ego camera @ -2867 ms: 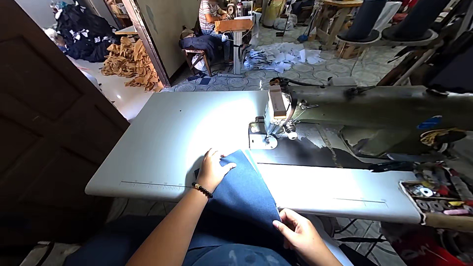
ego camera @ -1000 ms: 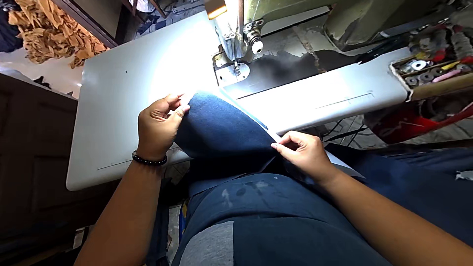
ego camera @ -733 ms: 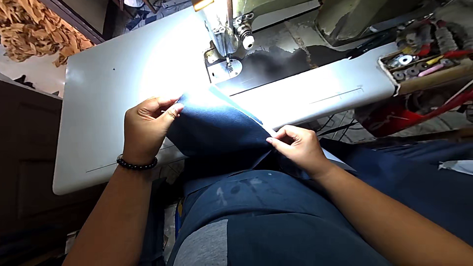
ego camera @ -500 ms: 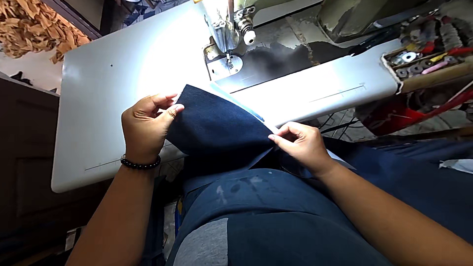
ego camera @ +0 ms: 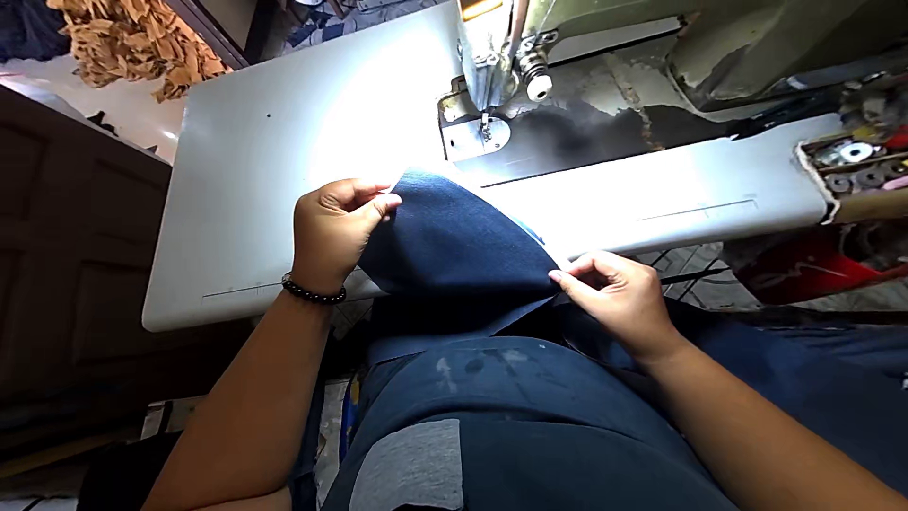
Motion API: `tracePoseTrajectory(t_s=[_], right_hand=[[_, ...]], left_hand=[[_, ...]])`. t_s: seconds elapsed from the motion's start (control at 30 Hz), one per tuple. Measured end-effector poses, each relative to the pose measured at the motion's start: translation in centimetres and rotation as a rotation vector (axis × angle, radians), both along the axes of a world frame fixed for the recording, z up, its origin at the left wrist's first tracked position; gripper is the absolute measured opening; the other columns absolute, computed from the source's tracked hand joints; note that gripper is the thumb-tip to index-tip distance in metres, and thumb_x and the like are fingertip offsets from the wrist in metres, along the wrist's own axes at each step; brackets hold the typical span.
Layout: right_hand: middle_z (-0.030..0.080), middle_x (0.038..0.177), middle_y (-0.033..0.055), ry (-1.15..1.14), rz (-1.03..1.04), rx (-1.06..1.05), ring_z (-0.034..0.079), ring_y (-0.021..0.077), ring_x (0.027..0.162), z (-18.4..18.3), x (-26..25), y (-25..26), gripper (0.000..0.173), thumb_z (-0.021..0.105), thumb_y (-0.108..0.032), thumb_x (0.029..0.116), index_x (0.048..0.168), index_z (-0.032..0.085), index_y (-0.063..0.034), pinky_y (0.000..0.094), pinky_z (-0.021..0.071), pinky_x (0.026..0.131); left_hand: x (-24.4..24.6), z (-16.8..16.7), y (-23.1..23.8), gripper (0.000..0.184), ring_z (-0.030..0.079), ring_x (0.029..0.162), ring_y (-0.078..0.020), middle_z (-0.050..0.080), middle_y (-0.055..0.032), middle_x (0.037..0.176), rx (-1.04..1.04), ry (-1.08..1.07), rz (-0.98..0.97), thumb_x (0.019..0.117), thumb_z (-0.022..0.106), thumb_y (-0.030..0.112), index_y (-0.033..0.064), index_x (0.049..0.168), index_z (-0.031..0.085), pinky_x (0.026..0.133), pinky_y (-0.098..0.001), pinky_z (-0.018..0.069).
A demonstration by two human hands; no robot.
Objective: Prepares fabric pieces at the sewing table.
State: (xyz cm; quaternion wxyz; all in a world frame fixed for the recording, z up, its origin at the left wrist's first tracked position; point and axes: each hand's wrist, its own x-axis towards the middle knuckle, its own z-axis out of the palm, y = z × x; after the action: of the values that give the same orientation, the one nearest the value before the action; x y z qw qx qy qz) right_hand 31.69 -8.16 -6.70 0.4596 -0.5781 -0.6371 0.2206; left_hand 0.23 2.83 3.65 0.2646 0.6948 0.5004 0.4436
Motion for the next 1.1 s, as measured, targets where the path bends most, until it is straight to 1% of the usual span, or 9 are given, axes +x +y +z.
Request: tracePoseTrajectory(t_s=[0.57, 0.63, 0.7, 0.73, 0.83, 0.93, 1.0, 1.03, 1.1], right_hand=[[0.062, 0.068, -0.0026, -0.056, -0.033, 0.056, 0.056, 0.0003, 0.059, 0.4, -0.2, 0.4, 0.012, 0.073, -0.018, 0.0859, 0.080, 0.069, -0.0081, 0.0181, 0.0483, 0.054], [0.066, 0.074, -0.0009, -0.041, -0.030, 0.058, 0.059, 0.0017, 0.060, 0.6, -0.2, 0.5, 0.012, 0.074, -0.017, 0.0876, 0.092, 0.070, -0.0057, 0.0189, 0.0522, 0.056], [0.069, 0.079, 0.0021, -0.064, -0.017, 0.075, 0.060, 0.0030, 0.063, 1.1, -0.4, 0.8, 0.027, 0.074, -0.016, 0.0893, 0.112, 0.072, -0.0012, 0.0187, 0.0526, 0.058], [0.069, 0.080, 0.0035, -0.102, -0.004, 0.103, 0.060, 0.0038, 0.064, 1.5, -0.6, 1.2, 0.028, 0.072, -0.016, 0.0903, 0.113, 0.073, -0.0001, 0.0187, 0.0520, 0.060], [0.072, 0.074, 0.0065, -0.208, 0.075, 0.220, 0.066, 0.0094, 0.065, 3.4, -1.8, 2.8, 0.014, 0.066, -0.011, 0.0906, 0.091, 0.077, -0.0025, 0.0262, 0.0549, 0.061], [0.068, 0.069, 0.0077, -0.305, 0.246, 0.302, 0.066, 0.0188, 0.059, 3.8, -5.1, 4.2, 0.013, 0.066, -0.012, 0.0894, 0.084, 0.075, -0.0043, 0.0382, 0.0532, 0.052], [0.068, 0.082, 0.0061, -0.379, 0.441, 0.303, 0.069, 0.0213, 0.075, 3.1, -8.4, 4.3, 0.012, 0.066, -0.015, 0.0939, 0.086, 0.072, -0.0077, 0.0411, 0.0581, 0.063], [0.070, 0.089, 0.0062, -0.375, 0.561, 0.306, 0.070, 0.0230, 0.087, 2.8, -10.2, 4.0, 0.012, 0.065, -0.016, 0.0954, 0.088, 0.072, -0.0089, 0.0421, 0.0586, 0.074], [0.070, 0.093, 0.0086, -0.253, 0.842, 0.290, 0.066, 0.0281, 0.100, 3.9, -13.8, 3.1, 0.012, 0.065, -0.016, 0.0951, 0.092, 0.072, -0.0072, 0.0449, 0.0519, 0.088]], left_hand=[[-0.3, -0.7, -0.1, 0.008, 0.071, 0.078, 0.0001, 0.075, 0.0061, 0.089, 0.029, -0.025, -0.020, 0.0921, 0.073, 0.006, 0.0048, 0.100, 0.073, 0.074, -0.0203, 0.0623], [-0.3, -0.9, 0.0, 0.006, 0.071, 0.077, 0.0000, 0.073, 0.0081, 0.090, 0.041, -0.062, -0.037, 0.0949, 0.070, 0.007, 0.0066, 0.101, 0.070, 0.071, -0.0207, 0.0622], [-0.4, -0.9, -0.1, 0.006, 0.070, 0.075, 0.0003, 0.071, 0.0103, 0.092, 0.049, -0.108, -0.063, 0.0989, 0.065, 0.009, 0.0085, 0.105, 0.068, 0.068, -0.0205, 0.0619], [-0.6, -0.7, -0.1, 0.008, 0.069, 0.076, 0.0004, 0.070, 0.0109, 0.093, 0.058, -0.115, -0.079, 0.1010, 0.062, 0.009, 0.0084, 0.108, 0.066, 0.068, -0.0210, 0.0618], [-3.1, 0.8, -0.5, 0.014, 0.070, 0.084, -0.0007, 0.071, 0.0136, 0.101, 0.105, -0.073, -0.122, 0.1047, 0.059, 0.019, 0.0139, 0.116, 0.065, 0.077, -0.0235, 0.0615], [-8.3, 1.6, -1.5, 0.017, 0.068, 0.089, 0.0002, 0.070, 0.0147, 0.104, 0.049, 0.030, -0.067, 0.1040, 0.061, 0.028, 0.0194, 0.118, 0.066, 0.083, -0.0231, 0.0593], [-13.2, 2.1, -2.8, 0.021, 0.066, 0.084, 0.0020, 0.068, 0.0109, 0.097, -0.120, 0.189, -0.046, 0.1022, 0.061, 0.029, 0.0132, 0.115, 0.066, 0.078, -0.0205, 0.0581], [-15.6, 3.2, -3.5, 0.024, 0.065, 0.082, 0.0036, 0.068, 0.0089, 0.094, -0.230, 0.310, -0.069, 0.1006, 0.060, 0.028, 0.0080, 0.112, 0.066, 0.076, -0.0192, 0.0569], [-19.7, 6.8, -4.8, 0.024, 0.064, 0.086, 0.0043, 0.069, 0.0034, 0.095, -0.359, 0.505, -0.180, 0.0991, 0.059, 0.021, -0.0003, 0.105, 0.066, 0.078, -0.0164, 0.0542]])
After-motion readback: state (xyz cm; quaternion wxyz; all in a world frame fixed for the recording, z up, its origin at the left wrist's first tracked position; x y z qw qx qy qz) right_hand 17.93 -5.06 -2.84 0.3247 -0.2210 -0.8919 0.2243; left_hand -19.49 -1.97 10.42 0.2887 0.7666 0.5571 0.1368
